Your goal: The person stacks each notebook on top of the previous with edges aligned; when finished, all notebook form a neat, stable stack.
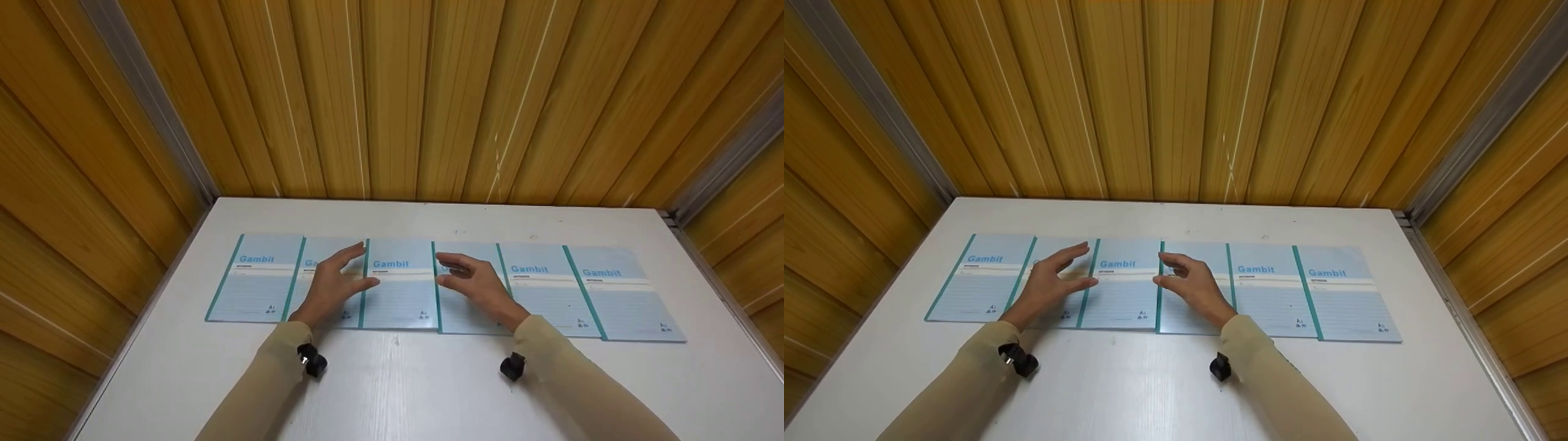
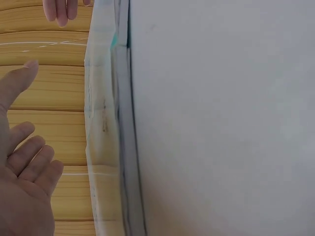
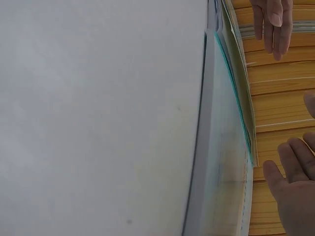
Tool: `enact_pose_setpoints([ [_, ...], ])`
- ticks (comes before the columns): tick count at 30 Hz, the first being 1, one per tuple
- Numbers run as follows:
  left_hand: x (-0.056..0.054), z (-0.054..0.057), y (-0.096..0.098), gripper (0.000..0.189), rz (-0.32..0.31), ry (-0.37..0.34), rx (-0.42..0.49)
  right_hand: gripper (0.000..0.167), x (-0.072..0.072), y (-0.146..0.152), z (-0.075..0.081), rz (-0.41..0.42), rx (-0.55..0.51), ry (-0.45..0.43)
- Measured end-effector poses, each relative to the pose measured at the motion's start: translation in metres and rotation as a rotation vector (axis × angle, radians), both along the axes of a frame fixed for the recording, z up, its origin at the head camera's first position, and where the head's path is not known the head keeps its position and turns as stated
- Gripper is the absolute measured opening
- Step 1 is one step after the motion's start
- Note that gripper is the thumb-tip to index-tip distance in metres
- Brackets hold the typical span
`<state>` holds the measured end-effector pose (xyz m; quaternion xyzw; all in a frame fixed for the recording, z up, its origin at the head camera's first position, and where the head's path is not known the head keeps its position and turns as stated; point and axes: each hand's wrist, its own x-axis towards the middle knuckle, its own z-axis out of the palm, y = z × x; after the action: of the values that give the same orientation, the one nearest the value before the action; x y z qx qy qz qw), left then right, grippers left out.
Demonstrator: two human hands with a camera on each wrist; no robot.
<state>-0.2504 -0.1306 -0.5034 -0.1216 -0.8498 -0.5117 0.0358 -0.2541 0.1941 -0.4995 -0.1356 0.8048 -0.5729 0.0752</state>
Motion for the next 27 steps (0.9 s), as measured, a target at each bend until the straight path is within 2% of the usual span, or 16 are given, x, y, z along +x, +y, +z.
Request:
enact_pose_setpoints([
  [5,0.001,-0.005,0.0,0.071,-0.03,0.02,-0.043,0.06,0.001,-0.005,-0.003,0.034,0.025,-0.004],
  [12,0.001,-0.009,0.0,0.063,-0.057,0.028,-0.116,0.059,0.003,-0.009,-0.005,0.056,0.144,0.019],
  [23,0.005,-0.011,0.001,0.06,-0.088,-0.077,-0.135,0.059,0.004,-0.013,-0.009,0.067,0.286,0.05],
  [27,0.005,-0.011,0.001,0.056,-0.088,-0.089,-0.141,0.059,0.003,-0.014,-0.009,0.086,0.328,0.06],
])
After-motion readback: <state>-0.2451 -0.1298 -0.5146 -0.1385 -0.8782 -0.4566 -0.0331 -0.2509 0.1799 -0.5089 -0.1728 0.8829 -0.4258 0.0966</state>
